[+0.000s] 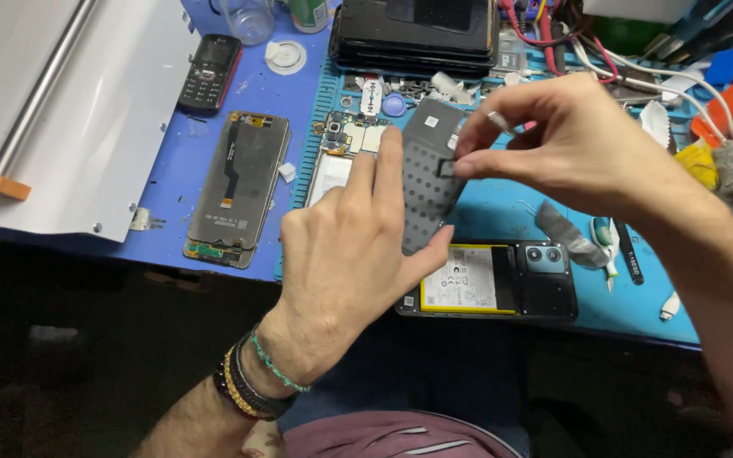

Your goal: Repairing a smartphone by removing screws and prying open the casing.

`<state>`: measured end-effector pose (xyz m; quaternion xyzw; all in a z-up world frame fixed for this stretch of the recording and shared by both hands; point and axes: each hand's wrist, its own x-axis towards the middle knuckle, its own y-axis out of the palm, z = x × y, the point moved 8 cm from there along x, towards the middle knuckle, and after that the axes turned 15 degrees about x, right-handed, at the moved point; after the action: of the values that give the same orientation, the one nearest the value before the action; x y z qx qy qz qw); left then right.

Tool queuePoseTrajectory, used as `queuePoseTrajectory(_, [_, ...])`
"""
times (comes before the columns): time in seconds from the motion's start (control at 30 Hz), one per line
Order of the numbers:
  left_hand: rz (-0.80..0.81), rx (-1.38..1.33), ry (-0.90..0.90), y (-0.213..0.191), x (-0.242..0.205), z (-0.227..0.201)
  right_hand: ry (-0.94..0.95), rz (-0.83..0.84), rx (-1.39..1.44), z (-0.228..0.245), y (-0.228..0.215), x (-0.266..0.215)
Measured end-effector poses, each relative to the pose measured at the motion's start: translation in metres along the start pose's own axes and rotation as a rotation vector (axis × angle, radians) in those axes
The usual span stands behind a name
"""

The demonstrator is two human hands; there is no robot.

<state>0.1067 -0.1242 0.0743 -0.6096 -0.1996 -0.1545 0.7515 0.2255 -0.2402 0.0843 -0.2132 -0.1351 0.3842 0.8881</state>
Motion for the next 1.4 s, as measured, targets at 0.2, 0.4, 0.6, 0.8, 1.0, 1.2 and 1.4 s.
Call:
queuePoseTrajectory(0.2, [-0.029,-0.177,0.009,0.004,0.002,-0.004,0.075,-0.073,0.047,-0.013,0.004,0.003])
queuePoseTrajectory(0.4, [-0.028,-0.358,0.187,0.022,0.024,-0.005,-0.036,-0.494,0.009,-0.04,-0.081,-0.079])
queuePoseTrajectory(0.6, [0.229,-0.445,0.54,0.09,0.071,-0.036,0.18,-0.621,-0.013,-0.106,-0.095,-0.162])
queuePoseTrajectory(0.8, [0.275,-0.417,0.552,0.102,0.095,-0.026,0.317,-0.685,0.11,-0.124,-0.085,-0.195])
queuePoseTrajectory(1.0, [0.301,-0.35,0.546,0.113,0.09,-0.026,0.36,-0.657,0.155,-0.122,-0.075,-0.199])
queuePoseTrajectory(1.2, [0.257,-0.329,0.597,0.118,0.084,-0.025,0.368,-0.63,0.053,-0.113,-0.069,-0.196])
queuePoseTrajectory(1.4, [0.061,-0.46,0.523,0.014,0.056,0.003,0.372,-0.677,-0.06,-0.116,-0.067,-0.213])
